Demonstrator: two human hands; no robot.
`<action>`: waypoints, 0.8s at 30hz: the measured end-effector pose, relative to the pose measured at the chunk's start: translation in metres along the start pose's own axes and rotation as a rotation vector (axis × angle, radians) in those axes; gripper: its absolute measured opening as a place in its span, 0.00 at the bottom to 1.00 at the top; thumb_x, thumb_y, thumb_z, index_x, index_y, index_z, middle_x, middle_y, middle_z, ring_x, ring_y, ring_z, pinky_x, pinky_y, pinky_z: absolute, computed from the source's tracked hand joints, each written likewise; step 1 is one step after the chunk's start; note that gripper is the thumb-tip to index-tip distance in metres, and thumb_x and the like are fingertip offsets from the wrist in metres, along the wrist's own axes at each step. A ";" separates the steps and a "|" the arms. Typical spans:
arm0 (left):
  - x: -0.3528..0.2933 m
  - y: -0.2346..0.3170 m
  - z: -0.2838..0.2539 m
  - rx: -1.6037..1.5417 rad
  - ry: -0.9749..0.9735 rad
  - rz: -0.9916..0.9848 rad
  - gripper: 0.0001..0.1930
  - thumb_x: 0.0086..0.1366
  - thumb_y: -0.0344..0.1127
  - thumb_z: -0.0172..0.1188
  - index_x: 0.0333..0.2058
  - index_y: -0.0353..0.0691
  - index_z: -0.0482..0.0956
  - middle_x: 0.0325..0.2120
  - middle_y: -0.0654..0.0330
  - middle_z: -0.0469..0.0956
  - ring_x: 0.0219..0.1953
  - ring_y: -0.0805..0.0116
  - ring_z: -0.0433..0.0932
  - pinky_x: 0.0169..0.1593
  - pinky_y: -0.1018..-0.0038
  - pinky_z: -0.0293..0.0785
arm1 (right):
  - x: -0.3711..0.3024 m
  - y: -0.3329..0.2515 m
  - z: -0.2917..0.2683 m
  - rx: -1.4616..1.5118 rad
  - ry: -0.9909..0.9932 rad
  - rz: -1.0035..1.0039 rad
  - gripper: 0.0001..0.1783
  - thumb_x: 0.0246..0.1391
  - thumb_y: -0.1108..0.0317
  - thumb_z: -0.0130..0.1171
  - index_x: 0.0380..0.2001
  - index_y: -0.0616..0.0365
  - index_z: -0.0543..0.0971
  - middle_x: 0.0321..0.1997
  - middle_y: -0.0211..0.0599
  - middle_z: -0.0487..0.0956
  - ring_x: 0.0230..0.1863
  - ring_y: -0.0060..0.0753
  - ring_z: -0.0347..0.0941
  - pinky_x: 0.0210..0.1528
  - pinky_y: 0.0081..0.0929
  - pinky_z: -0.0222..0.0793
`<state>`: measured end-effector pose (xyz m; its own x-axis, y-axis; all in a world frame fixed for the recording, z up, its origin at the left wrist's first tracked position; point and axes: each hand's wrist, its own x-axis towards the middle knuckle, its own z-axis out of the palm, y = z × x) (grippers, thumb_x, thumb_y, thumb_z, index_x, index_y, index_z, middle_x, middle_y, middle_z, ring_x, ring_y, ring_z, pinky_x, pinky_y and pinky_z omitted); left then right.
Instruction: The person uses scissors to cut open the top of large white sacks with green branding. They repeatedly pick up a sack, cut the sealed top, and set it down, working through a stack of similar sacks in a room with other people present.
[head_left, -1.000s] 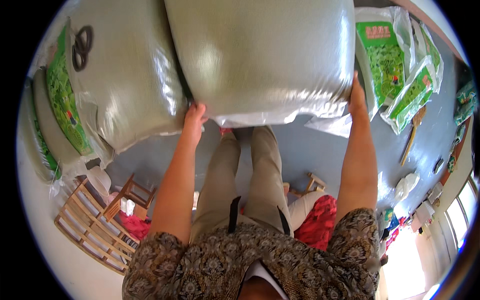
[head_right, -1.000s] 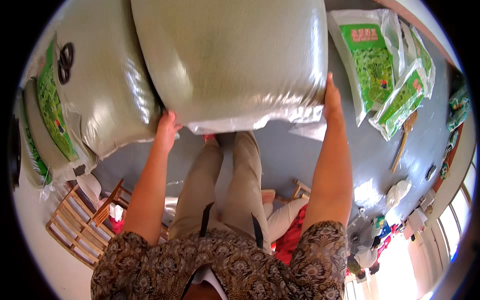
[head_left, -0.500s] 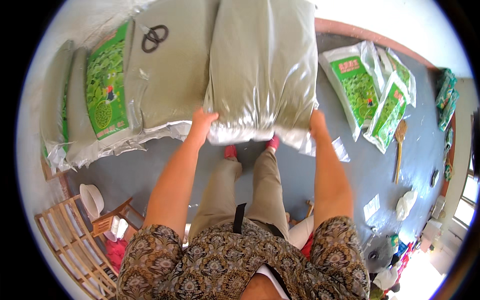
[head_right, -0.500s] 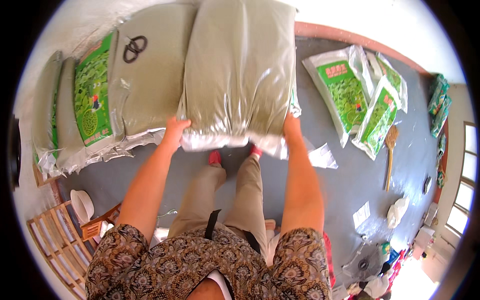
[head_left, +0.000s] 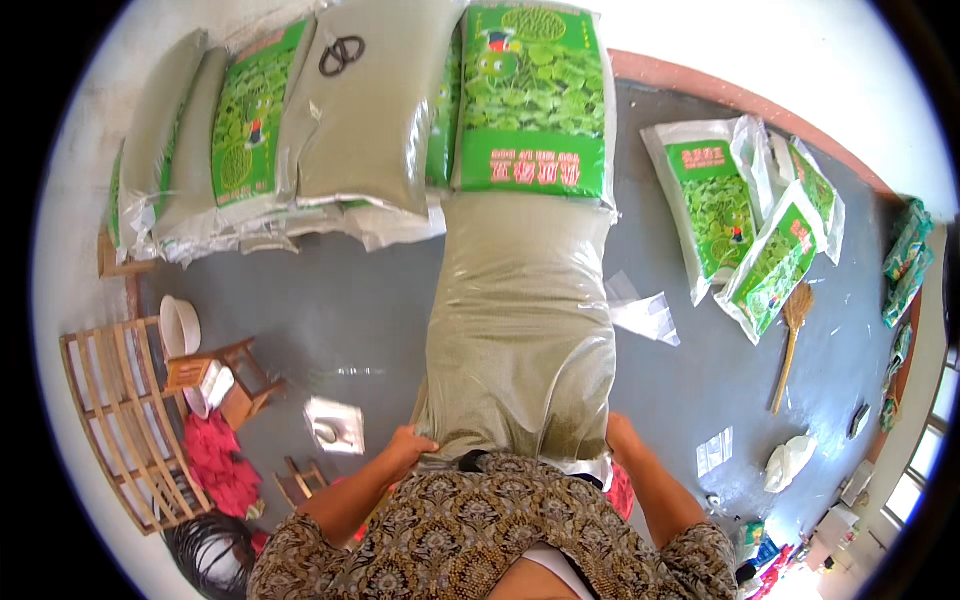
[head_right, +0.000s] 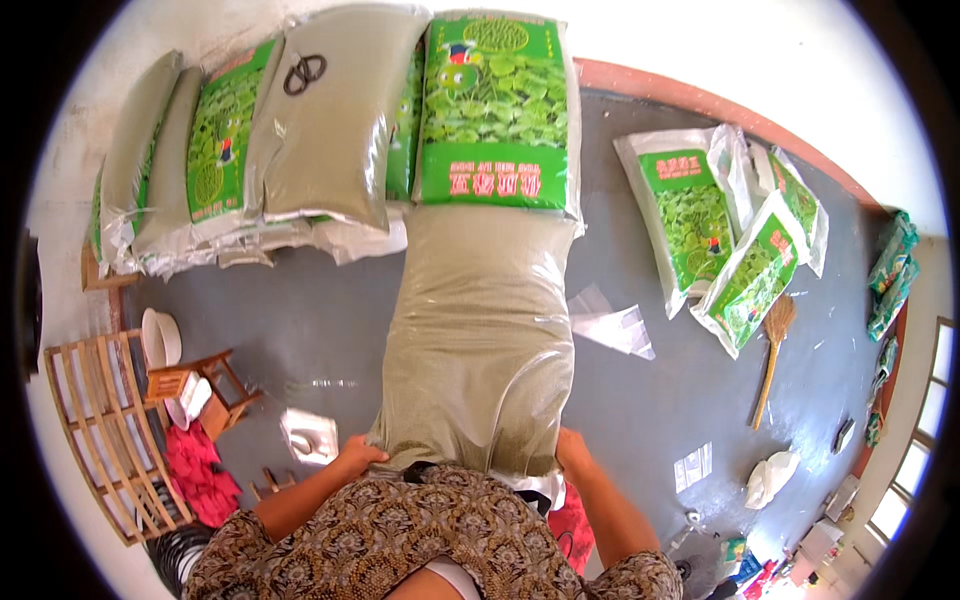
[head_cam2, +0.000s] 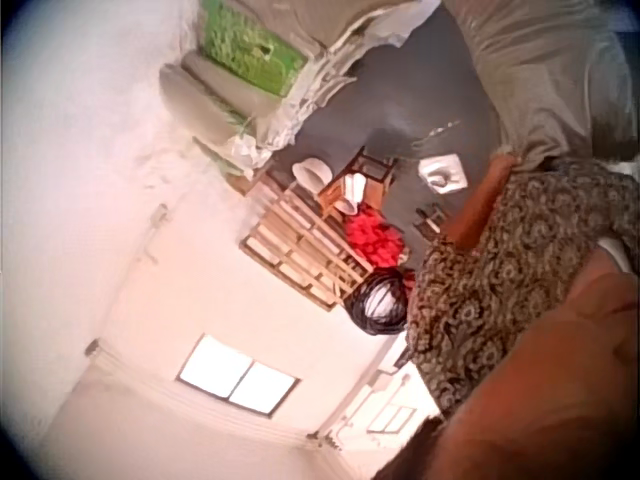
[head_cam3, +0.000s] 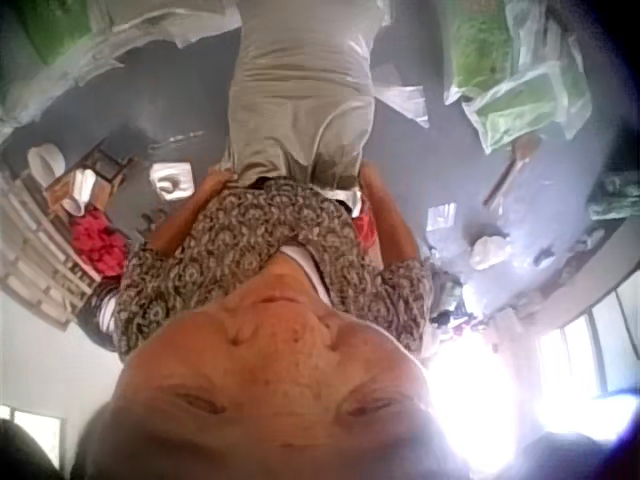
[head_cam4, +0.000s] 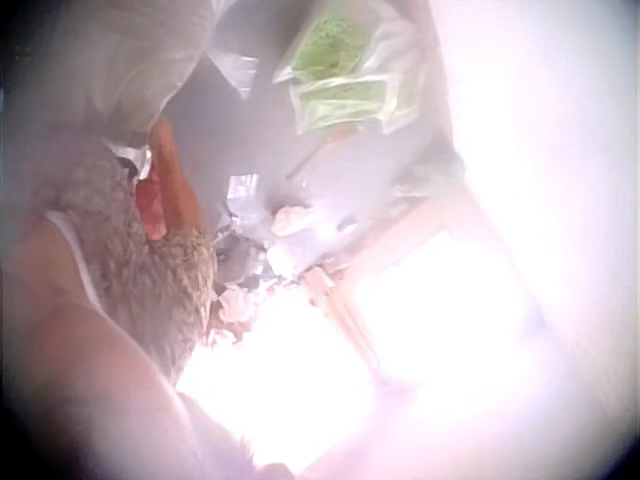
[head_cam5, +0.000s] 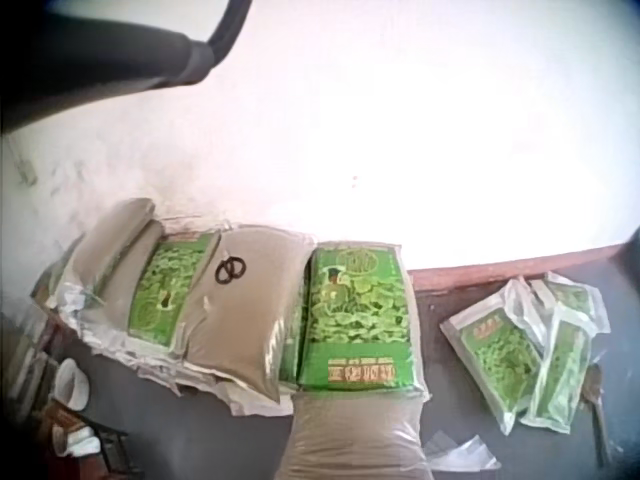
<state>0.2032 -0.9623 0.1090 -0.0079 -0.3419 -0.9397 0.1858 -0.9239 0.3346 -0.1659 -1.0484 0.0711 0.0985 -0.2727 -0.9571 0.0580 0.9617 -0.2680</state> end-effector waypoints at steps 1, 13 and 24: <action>-0.009 -0.003 0.004 0.057 -0.002 -0.016 0.19 0.43 0.25 0.55 0.39 0.33 0.70 0.28 0.58 0.74 0.27 0.66 0.73 0.33 0.73 0.71 | -0.012 -0.002 0.000 0.014 -0.008 0.008 0.16 0.49 0.63 0.46 0.35 0.66 0.73 0.33 0.41 0.75 0.32 0.33 0.72 0.34 0.29 0.68; 0.158 -0.126 0.024 -0.073 -0.055 -0.444 0.19 0.43 0.29 0.57 0.37 0.33 0.70 0.27 0.53 0.73 0.27 0.64 0.72 0.30 0.67 0.69 | 0.154 0.111 0.008 0.259 -0.157 0.397 0.14 0.48 0.67 0.48 0.36 0.65 0.71 0.33 0.39 0.74 0.30 0.33 0.72 0.33 0.27 0.69; 0.107 0.039 0.048 -0.150 0.152 -0.221 0.13 0.43 0.25 0.56 0.31 0.27 0.70 0.23 0.53 0.71 0.25 0.61 0.73 0.27 0.65 0.69 | 0.108 -0.028 -0.016 0.221 -0.071 0.248 0.15 0.52 0.66 0.40 0.37 0.66 0.70 0.37 0.42 0.73 0.35 0.37 0.71 0.39 0.33 0.69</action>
<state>0.1621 -1.0429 0.0244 0.0804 -0.0958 -0.9921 0.3387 -0.9335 0.1176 -0.1724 -1.1048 -0.0268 0.2049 -0.0402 -0.9780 0.2367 0.9715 0.0097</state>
